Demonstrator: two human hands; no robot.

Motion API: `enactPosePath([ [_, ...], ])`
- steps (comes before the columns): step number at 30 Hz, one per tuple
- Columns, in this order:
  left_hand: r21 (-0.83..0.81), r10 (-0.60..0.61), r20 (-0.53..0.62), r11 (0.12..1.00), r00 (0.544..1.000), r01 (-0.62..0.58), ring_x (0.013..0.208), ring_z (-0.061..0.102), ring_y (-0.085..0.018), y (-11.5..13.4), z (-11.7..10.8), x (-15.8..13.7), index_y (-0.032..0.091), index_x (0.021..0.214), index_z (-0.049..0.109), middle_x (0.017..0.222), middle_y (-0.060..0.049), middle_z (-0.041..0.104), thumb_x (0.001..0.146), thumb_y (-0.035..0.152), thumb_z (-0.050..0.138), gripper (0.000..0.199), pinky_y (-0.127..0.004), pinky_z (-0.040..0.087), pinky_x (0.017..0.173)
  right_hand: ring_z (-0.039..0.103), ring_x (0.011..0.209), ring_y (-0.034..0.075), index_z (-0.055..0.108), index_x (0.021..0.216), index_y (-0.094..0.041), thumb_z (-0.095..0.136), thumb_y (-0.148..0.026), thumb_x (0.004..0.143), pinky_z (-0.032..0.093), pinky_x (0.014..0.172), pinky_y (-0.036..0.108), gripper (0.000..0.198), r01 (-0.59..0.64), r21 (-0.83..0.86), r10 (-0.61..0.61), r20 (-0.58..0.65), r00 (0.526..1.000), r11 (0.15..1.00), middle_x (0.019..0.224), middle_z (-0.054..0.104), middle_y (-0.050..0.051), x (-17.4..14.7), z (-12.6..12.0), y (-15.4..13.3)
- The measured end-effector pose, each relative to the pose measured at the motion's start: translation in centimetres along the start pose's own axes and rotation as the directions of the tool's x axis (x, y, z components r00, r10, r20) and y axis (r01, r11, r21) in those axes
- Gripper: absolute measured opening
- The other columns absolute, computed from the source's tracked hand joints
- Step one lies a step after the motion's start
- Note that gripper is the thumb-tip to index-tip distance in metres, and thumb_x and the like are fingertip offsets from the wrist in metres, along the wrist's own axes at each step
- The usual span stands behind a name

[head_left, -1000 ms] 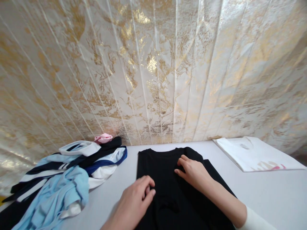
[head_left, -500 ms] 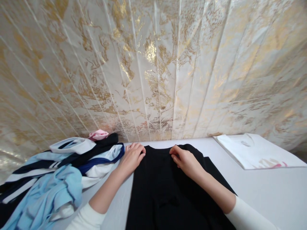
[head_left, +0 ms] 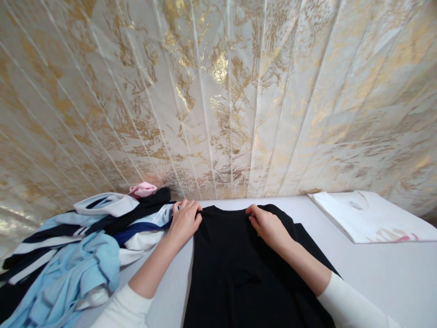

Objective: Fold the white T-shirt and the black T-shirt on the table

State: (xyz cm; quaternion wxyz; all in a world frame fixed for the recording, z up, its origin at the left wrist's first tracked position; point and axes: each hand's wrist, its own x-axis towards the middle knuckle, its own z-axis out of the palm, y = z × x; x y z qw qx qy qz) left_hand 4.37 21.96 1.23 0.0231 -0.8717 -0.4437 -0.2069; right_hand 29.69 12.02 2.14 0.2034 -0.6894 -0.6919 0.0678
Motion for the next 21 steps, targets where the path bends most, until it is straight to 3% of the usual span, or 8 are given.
enactPosePath([
  [5,-0.032,-0.006,0.004,0.999,1.000,0.006,0.100,0.051,-0.026,0.0,0.0,0.0,0.022,0.084,0.059,0.094,-0.003,0.064,0.086,0.025,0.053,0.006,-0.044,0.028,0.092,0.066,0.089,0.021,0.053,0.106,-0.021,0.048,-0.013,0.087,0.043,0.067,0.026,0.021,0.007,-0.052,-0.006,0.027,1.000,0.999,0.108,0.066,0.007,-0.1,0.5,0.1],
  [10,-0.089,-0.045,0.005,0.995,0.999,0.045,0.096,0.056,-0.022,-0.6,0.0,0.4,0.023,0.085,0.059,0.092,-0.001,0.065,0.090,0.032,0.052,0.012,-0.041,0.031,0.092,0.064,0.097,0.021,0.052,0.108,-0.021,0.055,-0.017,0.084,0.046,0.078,0.030,0.024,0.035,0.104,-0.036,0.005,0.999,0.994,0.104,0.066,0.006,-0.3,0.8,-0.1],
  [15,-0.072,-0.061,-0.015,0.996,0.998,0.060,0.096,0.055,-0.024,-1.1,0.3,0.7,0.022,0.081,0.059,0.088,-0.002,0.065,0.086,0.028,0.059,0.008,-0.044,0.028,0.093,0.063,0.098,0.019,0.051,0.106,-0.024,0.050,-0.013,0.081,0.047,0.082,0.030,0.027,0.096,0.255,-0.073,-0.101,0.992,0.962,0.104,0.065,0.003,-0.2,1.4,0.2],
  [21,-0.074,-0.007,0.004,0.997,1.000,0.008,0.099,0.053,-0.024,-1.0,0.7,0.9,0.023,0.086,0.060,0.092,-0.001,0.068,0.086,0.024,0.060,0.001,-0.043,0.025,0.095,0.062,0.095,0.019,0.051,0.105,-0.024,0.046,-0.009,0.079,0.048,0.080,0.031,0.030,0.125,0.221,-0.100,-0.119,0.988,0.967,0.107,0.061,0.004,-0.2,2.0,0.6],
])
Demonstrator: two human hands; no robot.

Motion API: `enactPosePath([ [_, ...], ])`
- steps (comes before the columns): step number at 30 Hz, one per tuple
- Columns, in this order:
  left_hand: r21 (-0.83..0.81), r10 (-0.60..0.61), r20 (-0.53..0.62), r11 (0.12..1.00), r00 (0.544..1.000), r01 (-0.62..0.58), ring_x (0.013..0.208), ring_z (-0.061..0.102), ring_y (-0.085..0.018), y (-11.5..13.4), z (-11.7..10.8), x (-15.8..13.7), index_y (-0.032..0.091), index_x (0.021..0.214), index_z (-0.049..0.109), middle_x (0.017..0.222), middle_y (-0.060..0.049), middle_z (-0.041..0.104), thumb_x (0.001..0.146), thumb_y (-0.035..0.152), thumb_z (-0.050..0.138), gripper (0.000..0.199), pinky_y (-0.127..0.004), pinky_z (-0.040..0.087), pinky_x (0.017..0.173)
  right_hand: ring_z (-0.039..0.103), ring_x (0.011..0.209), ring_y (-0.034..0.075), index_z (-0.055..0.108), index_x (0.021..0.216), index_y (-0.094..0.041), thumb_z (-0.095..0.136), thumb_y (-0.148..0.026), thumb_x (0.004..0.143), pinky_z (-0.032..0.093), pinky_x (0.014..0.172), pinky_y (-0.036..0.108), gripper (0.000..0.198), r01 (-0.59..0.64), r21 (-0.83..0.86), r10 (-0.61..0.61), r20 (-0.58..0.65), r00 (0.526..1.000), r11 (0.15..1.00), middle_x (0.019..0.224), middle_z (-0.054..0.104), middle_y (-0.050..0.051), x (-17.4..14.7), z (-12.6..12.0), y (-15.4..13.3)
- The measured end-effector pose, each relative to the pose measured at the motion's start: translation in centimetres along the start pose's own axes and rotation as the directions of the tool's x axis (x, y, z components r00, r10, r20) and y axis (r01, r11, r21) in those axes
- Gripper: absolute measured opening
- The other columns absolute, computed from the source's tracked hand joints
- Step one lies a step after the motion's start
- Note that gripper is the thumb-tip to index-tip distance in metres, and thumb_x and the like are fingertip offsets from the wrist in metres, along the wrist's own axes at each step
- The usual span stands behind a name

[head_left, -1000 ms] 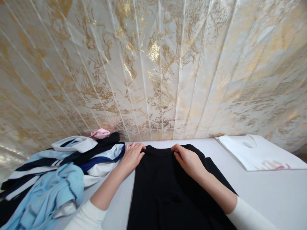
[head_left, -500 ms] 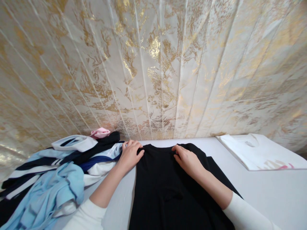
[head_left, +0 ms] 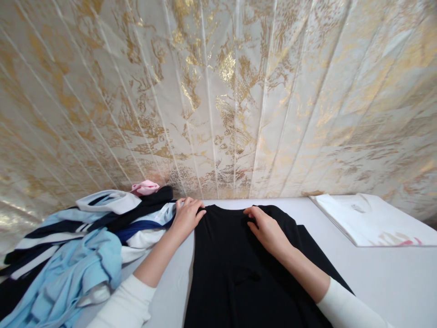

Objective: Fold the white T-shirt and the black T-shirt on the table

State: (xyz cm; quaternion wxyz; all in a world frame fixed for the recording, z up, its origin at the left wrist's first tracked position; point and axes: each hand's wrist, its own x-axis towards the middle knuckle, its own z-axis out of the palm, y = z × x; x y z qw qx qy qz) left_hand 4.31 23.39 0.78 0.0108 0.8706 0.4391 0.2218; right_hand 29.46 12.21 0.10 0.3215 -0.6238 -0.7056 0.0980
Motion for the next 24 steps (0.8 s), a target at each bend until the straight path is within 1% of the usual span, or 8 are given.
enactPosePath([
  [7,-0.056,0.008,0.002,0.998,1.000,-0.008,0.098,0.054,-0.023,-0.2,0.1,0.4,0.024,0.089,0.062,0.095,0.000,0.069,0.089,0.026,0.058,0.004,-0.042,0.026,0.093,0.057,0.078,0.016,0.052,0.104,-0.023,0.041,-0.007,0.077,0.047,0.074,0.029,0.033,0.011,0.072,-0.008,-0.040,0.999,0.997,0.098,0.059,0.002,-0.2,-0.5,-1.1],
  [10,-0.095,0.030,0.009,0.995,0.999,-0.029,0.099,0.053,-0.022,0.3,-0.1,0.8,0.025,0.091,0.063,0.098,0.001,0.068,0.091,0.027,0.056,0.007,-0.039,0.028,0.092,0.054,0.067,0.013,0.052,0.104,-0.024,0.043,-0.009,0.077,0.045,0.068,0.027,0.032,0.037,0.141,-0.021,-0.110,0.994,0.989,0.092,0.058,0.001,-0.5,-1.1,-2.3],
  [13,-0.132,0.071,0.025,0.989,0.997,-0.067,0.103,0.051,-0.021,1.2,0.0,1.4,0.027,0.097,0.064,0.100,0.002,0.068,0.093,0.025,0.054,0.012,-0.037,0.029,0.093,0.054,0.066,0.013,0.053,0.099,-0.024,0.043,-0.012,0.077,0.044,0.066,0.026,0.027,0.059,0.216,-0.016,-0.197,0.980,0.975,0.087,0.057,0.000,-0.8,-2.1,-4.1],
  [15,-0.149,0.100,0.048,0.985,0.994,-0.092,0.103,0.051,-0.020,1.8,0.5,1.8,0.028,0.096,0.066,0.098,0.003,0.067,0.093,0.022,0.054,0.014,-0.037,0.029,0.093,0.054,0.067,0.013,0.053,0.097,-0.023,0.043,-0.013,0.076,0.043,0.065,0.025,0.025,0.055,0.249,0.000,-0.216,0.976,0.967,0.086,0.057,0.000,-0.9,-2.7,-5.1],
  [18,-0.158,0.126,0.074,0.981,0.989,-0.114,0.102,0.051,-0.020,2.2,1.3,2.0,0.028,0.094,0.067,0.095,0.003,0.067,0.091,0.020,0.056,0.015,-0.037,0.029,0.092,0.053,0.063,0.012,0.053,0.097,-0.023,0.043,-0.013,0.075,0.043,0.063,0.025,0.026,0.002,0.265,0.051,-0.194,0.980,0.964,0.088,0.057,0.000,-0.8,-3.4,-5.3],
  [20,-0.151,0.119,0.071,0.983,0.990,-0.108,0.104,0.050,-0.021,2.3,1.5,2.0,0.027,0.096,0.066,0.098,0.002,0.065,0.091,0.018,0.057,0.014,-0.038,0.030,0.093,0.053,0.063,0.012,0.053,0.098,-0.023,0.044,-0.012,0.073,0.043,0.063,0.026,0.028,-0.059,0.202,0.090,-0.147,0.985,0.978,0.090,0.059,0.000,-0.6,-3.5,-4.4],
  [22,-0.133,0.090,0.057,0.988,0.994,-0.081,0.106,0.049,-0.022,2.3,1.4,1.9,0.025,0.099,0.065,0.103,-0.001,0.063,0.089,0.016,0.058,0.015,-0.039,0.031,0.092,0.057,0.071,0.014,0.054,0.097,-0.023,0.044,-0.007,0.071,0.043,0.068,0.026,0.032,-0.122,0.052,0.124,-0.035,0.992,0.991,0.090,0.060,0.000,-0.5,-3.5,-2.9],
  [24,-0.112,0.054,0.041,0.992,0.998,-0.049,0.107,0.047,-0.024,2.5,1.1,1.8,0.023,0.103,0.063,0.109,-0.004,0.060,0.087,0.013,0.058,0.019,-0.041,0.033,0.092,0.059,0.080,0.016,0.056,0.095,-0.021,0.043,0.000,0.068,0.042,0.072,0.027,0.037,-0.164,-0.145,0.179,0.094,0.979,0.976,0.094,0.060,0.002,-0.4,-3.5,-1.7],
])
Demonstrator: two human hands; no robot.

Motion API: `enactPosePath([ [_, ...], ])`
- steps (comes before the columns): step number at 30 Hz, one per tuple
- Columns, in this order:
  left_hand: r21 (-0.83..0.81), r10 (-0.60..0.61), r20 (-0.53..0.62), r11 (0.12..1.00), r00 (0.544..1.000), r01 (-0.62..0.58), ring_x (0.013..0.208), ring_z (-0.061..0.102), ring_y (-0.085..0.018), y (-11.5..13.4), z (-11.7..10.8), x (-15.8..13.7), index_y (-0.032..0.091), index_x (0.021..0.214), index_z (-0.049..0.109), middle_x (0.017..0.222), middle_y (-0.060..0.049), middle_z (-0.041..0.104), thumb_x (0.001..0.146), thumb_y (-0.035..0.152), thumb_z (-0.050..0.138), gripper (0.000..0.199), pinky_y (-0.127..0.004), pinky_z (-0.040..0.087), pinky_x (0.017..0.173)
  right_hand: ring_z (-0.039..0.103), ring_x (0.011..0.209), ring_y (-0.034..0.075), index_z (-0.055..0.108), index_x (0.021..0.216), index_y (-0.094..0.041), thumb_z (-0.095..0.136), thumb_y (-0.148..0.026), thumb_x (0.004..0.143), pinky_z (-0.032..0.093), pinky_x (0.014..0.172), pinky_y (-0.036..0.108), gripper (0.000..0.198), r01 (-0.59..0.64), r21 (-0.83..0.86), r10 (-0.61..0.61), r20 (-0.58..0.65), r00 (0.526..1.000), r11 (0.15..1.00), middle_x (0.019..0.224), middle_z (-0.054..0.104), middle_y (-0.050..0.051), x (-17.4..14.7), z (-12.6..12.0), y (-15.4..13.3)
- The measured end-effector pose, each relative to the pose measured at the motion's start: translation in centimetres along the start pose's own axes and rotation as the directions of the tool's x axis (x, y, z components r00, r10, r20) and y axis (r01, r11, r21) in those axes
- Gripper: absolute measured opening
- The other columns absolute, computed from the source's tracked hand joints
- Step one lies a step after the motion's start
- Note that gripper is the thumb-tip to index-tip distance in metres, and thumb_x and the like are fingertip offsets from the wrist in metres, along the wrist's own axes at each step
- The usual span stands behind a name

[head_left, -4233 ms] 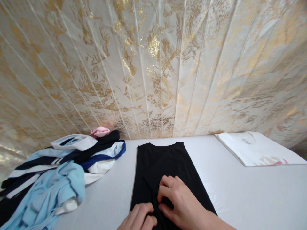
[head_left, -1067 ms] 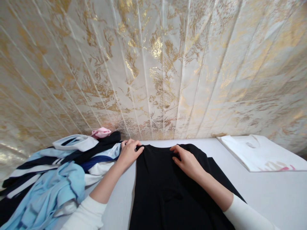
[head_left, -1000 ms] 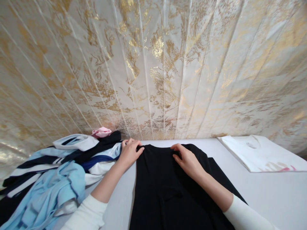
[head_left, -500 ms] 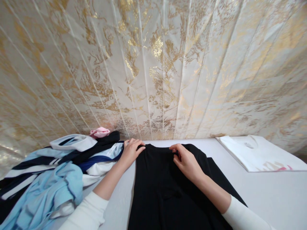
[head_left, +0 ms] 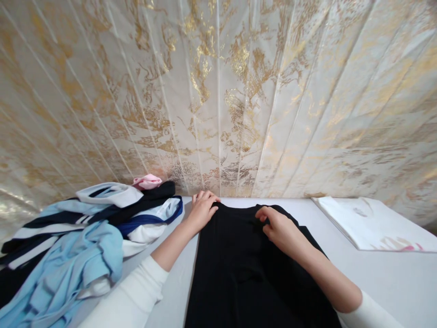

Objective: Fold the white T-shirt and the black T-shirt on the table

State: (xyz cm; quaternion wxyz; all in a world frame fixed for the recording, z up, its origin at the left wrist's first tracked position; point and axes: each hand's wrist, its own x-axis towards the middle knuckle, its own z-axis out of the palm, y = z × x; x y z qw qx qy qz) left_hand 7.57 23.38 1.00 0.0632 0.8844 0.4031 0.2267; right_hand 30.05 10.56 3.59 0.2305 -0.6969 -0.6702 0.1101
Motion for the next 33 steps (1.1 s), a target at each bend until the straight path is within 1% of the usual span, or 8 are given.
enactPosePath([
  [3,0.016,-0.022,-0.014,1.000,1.000,0.022,0.109,0.045,-0.025,1.3,-0.5,-0.3,0.022,0.107,0.059,0.114,-0.006,0.055,0.087,0.009,0.053,0.025,-0.041,0.034,0.093,0.060,0.077,0.016,0.056,0.101,-0.018,0.041,0.004,0.068,0.042,0.071,0.028,0.043,0.025,-0.188,-0.003,0.118,0.993,0.982,0.109,0.056,0.008,-0.5,-0.4,0.1],
  [5,0.010,-0.019,-0.004,1.000,1.000,0.019,0.109,0.046,-0.024,2.6,-0.8,-0.9,0.022,0.109,0.057,0.113,-0.006,0.054,0.087,0.007,0.049,0.027,-0.039,0.036,0.094,0.060,0.080,0.017,0.056,0.103,-0.018,0.040,0.005,0.068,0.043,0.072,0.029,0.044,0.153,-0.174,-0.122,0.177,0.977,0.973,0.109,0.055,0.008,-1.5,-1.2,-0.9],
  [8,-0.011,-0.022,0.029,1.000,0.999,0.022,0.106,0.050,-0.022,4.7,-0.9,-2.5,0.021,0.110,0.053,0.111,-0.007,0.052,0.088,0.005,0.043,0.030,-0.036,0.041,0.092,0.058,0.093,0.020,0.057,0.097,-0.022,0.047,0.000,0.067,0.043,0.082,0.031,0.038,0.377,-0.032,-0.350,0.310,0.884,0.926,0.099,0.059,0.004,-3.6,-1.9,-3.0],
  [11,-0.024,-0.033,0.058,0.999,0.998,0.035,0.105,0.052,-0.022,6.2,-0.8,-5.0,0.021,0.114,0.050,0.111,-0.008,0.051,0.084,0.000,0.039,0.038,-0.035,0.044,0.091,0.056,0.096,0.024,0.059,0.098,-0.022,0.058,-0.008,0.066,0.041,0.087,0.037,0.035,0.452,-0.052,-0.394,0.408,0.824,0.891,0.101,0.061,0.005,-5.4,-1.5,-4.3],
  [15,-0.031,-0.032,0.081,0.999,0.996,0.035,0.109,0.052,-0.023,6.7,0.0,-8.0,0.019,0.117,0.049,0.114,-0.010,0.053,0.082,-0.001,0.038,0.042,-0.037,0.045,0.093,0.055,0.087,0.022,0.057,0.088,-0.020,0.054,-0.007,0.070,0.041,0.078,0.035,0.022,0.462,-0.140,-0.394,0.345,0.852,0.876,0.093,0.063,0.005,-7.2,0.2,-4.8],
  [20,-0.057,0.010,0.075,0.998,0.997,-0.005,0.123,0.045,-0.025,6.8,0.2,-9.1,0.020,0.120,0.048,0.132,-0.010,0.048,0.085,0.003,0.039,0.040,-0.044,0.040,0.101,0.055,0.080,0.019,0.054,0.074,-0.021,0.062,-0.018,0.073,0.039,0.074,0.031,0.008,0.497,-0.077,-0.449,0.327,0.832,0.864,0.081,0.064,0.000,-8.4,0.0,-5.1],
  [26,-0.184,0.039,0.059,0.983,0.997,-0.027,0.094,0.053,-0.023,10.3,-2.5,-11.6,0.024,0.089,0.049,0.099,-0.004,0.056,0.086,0.012,0.044,0.014,-0.038,0.044,0.084,0.058,0.074,0.015,0.057,0.083,-0.022,0.047,-0.009,0.084,0.042,0.065,0.024,0.016,0.294,0.026,-0.295,0.112,0.949,0.956,0.081,0.062,0.000,-5.3,-2.3,-1.7],
  [33,-0.086,-0.098,0.158,0.990,0.982,0.113,0.093,0.051,-0.026,12.3,-1.7,-13.6,0.023,0.094,0.049,0.100,-0.006,0.052,0.073,0.012,0.054,0.024,-0.040,0.043,0.082,0.058,0.093,0.018,0.058,0.092,-0.020,0.047,-0.002,0.077,0.045,0.082,0.030,0.025,0.234,-0.061,-0.230,0.068,0.971,0.970,0.098,0.058,0.005,-2.6,-0.3,1.2],
])
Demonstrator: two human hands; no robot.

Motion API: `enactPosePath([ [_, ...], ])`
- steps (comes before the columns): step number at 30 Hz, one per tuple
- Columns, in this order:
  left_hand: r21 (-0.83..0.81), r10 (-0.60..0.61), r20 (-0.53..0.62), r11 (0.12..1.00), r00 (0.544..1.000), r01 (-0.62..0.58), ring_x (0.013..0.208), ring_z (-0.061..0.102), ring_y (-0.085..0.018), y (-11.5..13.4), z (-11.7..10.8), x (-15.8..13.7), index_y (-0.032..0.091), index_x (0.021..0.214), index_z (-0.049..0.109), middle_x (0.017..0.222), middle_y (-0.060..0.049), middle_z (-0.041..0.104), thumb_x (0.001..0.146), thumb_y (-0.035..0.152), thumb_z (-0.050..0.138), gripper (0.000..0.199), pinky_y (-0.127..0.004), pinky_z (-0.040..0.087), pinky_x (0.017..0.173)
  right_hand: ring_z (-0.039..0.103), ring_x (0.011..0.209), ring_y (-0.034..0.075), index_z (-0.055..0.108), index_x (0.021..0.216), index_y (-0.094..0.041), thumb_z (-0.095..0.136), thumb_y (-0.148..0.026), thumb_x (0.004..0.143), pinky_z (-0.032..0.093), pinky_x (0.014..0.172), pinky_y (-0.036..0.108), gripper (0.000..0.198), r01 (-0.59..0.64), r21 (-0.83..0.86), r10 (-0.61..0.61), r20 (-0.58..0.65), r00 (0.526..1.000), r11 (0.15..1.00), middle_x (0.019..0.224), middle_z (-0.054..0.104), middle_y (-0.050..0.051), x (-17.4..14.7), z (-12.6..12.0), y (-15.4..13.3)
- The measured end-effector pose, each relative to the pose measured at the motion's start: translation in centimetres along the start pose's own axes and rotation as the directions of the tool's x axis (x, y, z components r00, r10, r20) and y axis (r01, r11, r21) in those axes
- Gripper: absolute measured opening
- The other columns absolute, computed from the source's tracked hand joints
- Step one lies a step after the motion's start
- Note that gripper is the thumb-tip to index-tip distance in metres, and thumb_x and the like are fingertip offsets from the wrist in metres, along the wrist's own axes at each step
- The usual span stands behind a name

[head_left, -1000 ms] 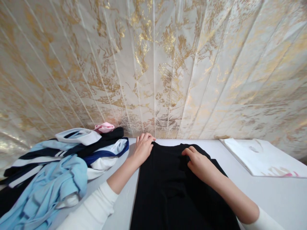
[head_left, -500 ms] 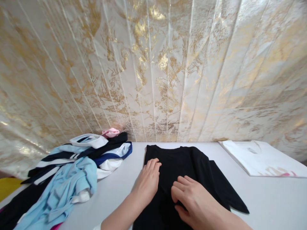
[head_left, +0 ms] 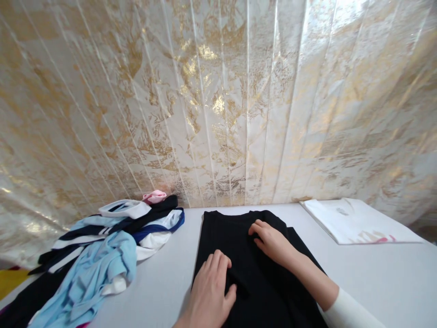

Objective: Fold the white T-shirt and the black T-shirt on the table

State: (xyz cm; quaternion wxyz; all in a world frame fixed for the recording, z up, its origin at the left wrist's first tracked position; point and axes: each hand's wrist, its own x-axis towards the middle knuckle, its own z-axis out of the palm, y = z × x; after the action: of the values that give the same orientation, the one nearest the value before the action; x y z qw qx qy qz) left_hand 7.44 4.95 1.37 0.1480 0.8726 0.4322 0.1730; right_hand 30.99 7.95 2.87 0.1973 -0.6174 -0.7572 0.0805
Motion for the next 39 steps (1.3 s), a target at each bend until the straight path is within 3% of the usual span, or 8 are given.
enactPosePath([
  [6,0.064,0.034,0.018,0.997,0.999,-0.035,0.090,0.052,-0.024,0.2,0.4,0.9,0.023,0.092,0.047,0.098,-0.006,0.051,0.068,-0.001,0.042,0.034,-0.036,0.043,0.078,0.054,0.100,0.020,0.058,0.100,-0.016,0.041,0.008,0.060,0.043,0.087,0.030,0.050,0.055,-0.048,-0.053,0.041,0.998,0.997,0.103,0.057,0.007,-0.2,0.3,0.4],
  [15,-0.020,0.075,0.029,0.997,0.997,-0.074,0.090,0.048,-0.022,-0.3,-0.1,0.3,0.022,0.086,0.045,0.098,-0.005,0.049,0.067,-0.003,0.039,0.032,-0.035,0.041,0.076,0.058,0.071,0.013,0.061,0.080,-0.021,0.047,-0.005,0.075,0.041,0.063,0.022,0.022,0.009,0.028,-0.009,0.010,1.000,1.000,0.088,0.060,0.000,-0.3,-2.1,0.5],
  [20,-0.029,0.052,0.007,0.998,0.999,-0.052,0.090,0.045,-0.020,-0.1,-0.2,0.3,0.021,0.081,0.044,0.096,-0.002,0.049,0.065,-0.005,0.036,0.032,-0.033,0.037,0.076,0.059,0.071,0.012,0.063,0.078,-0.022,0.050,-0.008,0.075,0.035,0.059,0.022,0.019,-0.021,-0.085,0.027,0.072,0.997,0.996,0.090,0.061,0.000,-0.6,-2.3,1.1],
  [25,-0.030,0.043,-0.001,0.999,0.999,-0.043,0.089,0.045,-0.020,0.0,-0.1,0.2,0.021,0.077,0.042,0.093,-0.001,0.049,0.060,-0.006,0.039,0.032,-0.032,0.037,0.076,0.058,0.084,0.018,0.062,0.076,-0.020,0.047,0.000,0.070,0.036,0.065,0.026,0.026,0.046,-0.211,-0.016,0.146,0.989,0.976,0.088,0.062,0.003,-0.4,-2.0,1.4],
  [28,-0.058,0.029,-0.011,0.998,1.000,-0.030,0.089,0.047,-0.020,0.2,-0.1,0.3,0.021,0.077,0.043,0.093,-0.001,0.049,0.061,-0.005,0.040,0.031,-0.032,0.039,0.076,0.055,0.089,0.022,0.063,0.078,-0.019,0.045,0.001,0.072,0.039,0.075,0.031,0.028,0.070,-0.222,-0.051,0.093,0.994,0.972,0.088,0.062,0.006,-0.6,-2.8,-0.3],
  [31,-0.131,0.011,-0.035,0.991,0.999,-0.015,0.093,0.050,-0.020,0.2,-0.3,0.4,0.021,0.083,0.045,0.096,-0.002,0.051,0.066,-0.002,0.042,0.029,-0.033,0.042,0.082,0.055,0.090,0.019,0.061,0.087,-0.020,0.049,-0.004,0.076,0.041,0.080,0.030,0.023,0.157,0.022,-0.158,0.076,0.984,0.987,0.091,0.063,0.003,-1.5,-3.0,-3.6],
  [34,-0.212,-0.028,-0.074,0.977,0.997,0.012,0.094,0.055,-0.019,-0.3,-0.4,0.1,0.021,0.097,0.046,0.099,-0.003,0.052,0.076,0.005,0.044,0.027,-0.033,0.046,0.083,0.056,0.091,0.019,0.058,0.098,-0.019,0.062,-0.019,0.074,0.045,0.081,0.029,0.025,0.207,0.204,-0.242,0.166,0.956,0.957,0.098,0.062,0.004,-2.5,-1.4,-6.9],
  [39,-0.115,-0.008,-0.162,0.993,0.987,-0.010,0.093,0.062,-0.019,-1.9,-0.4,-1.8,0.020,0.105,0.046,0.102,-0.007,0.057,0.086,0.011,0.037,0.023,-0.032,0.052,0.079,0.057,0.092,0.022,0.056,0.102,-0.017,0.055,-0.011,0.073,0.045,0.082,0.033,0.030,0.146,0.031,-0.149,0.167,0.975,0.989,0.102,0.062,0.007,-2.9,2.5,-8.3],
])
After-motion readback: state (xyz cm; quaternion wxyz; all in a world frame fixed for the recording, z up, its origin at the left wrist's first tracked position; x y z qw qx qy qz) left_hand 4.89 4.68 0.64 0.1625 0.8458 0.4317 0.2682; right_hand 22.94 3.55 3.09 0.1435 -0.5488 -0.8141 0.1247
